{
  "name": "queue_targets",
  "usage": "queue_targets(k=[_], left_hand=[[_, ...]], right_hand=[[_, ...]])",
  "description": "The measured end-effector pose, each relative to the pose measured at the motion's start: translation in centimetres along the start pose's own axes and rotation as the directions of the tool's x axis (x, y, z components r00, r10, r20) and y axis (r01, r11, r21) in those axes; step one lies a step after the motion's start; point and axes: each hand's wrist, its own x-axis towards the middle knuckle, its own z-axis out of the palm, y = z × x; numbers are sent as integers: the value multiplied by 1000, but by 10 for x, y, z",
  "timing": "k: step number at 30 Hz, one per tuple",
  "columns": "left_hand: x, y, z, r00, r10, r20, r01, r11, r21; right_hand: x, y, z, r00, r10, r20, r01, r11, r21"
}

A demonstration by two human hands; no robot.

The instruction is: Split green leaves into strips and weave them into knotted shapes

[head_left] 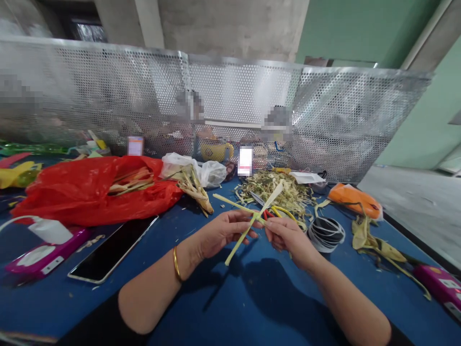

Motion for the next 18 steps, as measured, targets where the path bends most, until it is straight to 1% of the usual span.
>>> queue_targets(k=[2, 4, 7, 9, 12, 14, 16, 17, 18], left_hand=[[2, -4, 4, 995, -36, -95, 34, 999, -23], [4, -8, 7, 983, -61, -176, 55, 998, -36], [7, -12, 9, 955, -29, -294, 12, 998, -60], [8, -13, 10, 934, -13, -357, -14, 997, -72], [9, -16, 10, 921, 26, -389, -34, 999, -15], [9, -18, 11, 911, 69, -407, -50, 997, 57], [9, -18, 12, 906, 89, -415, -48, 993, 108], [8, -18, 13, 906, 80, -415, -36, 993, 114], [8, -17, 12, 907, 64, -416, -20, 994, 109]], right_hand=[[1, 4, 2, 1000, 6, 22, -4, 998, -63], [2, 9, 5, 1000, -7, 26, 12, 984, -176], [4, 18, 7, 998, -62, -12, 54, 934, -354], [3, 22, 9, 994, -99, -37, 73, 896, -437], [-1, 24, 16, 989, -142, -46, 98, 851, -516], [-5, 23, 23, 982, -188, -16, 144, 801, -581], [-9, 20, 27, 975, -222, 25, 187, 750, -635], [-10, 19, 28, 975, -219, 37, 192, 745, -638], [-9, 17, 27, 979, -201, 39, 182, 765, -618]])
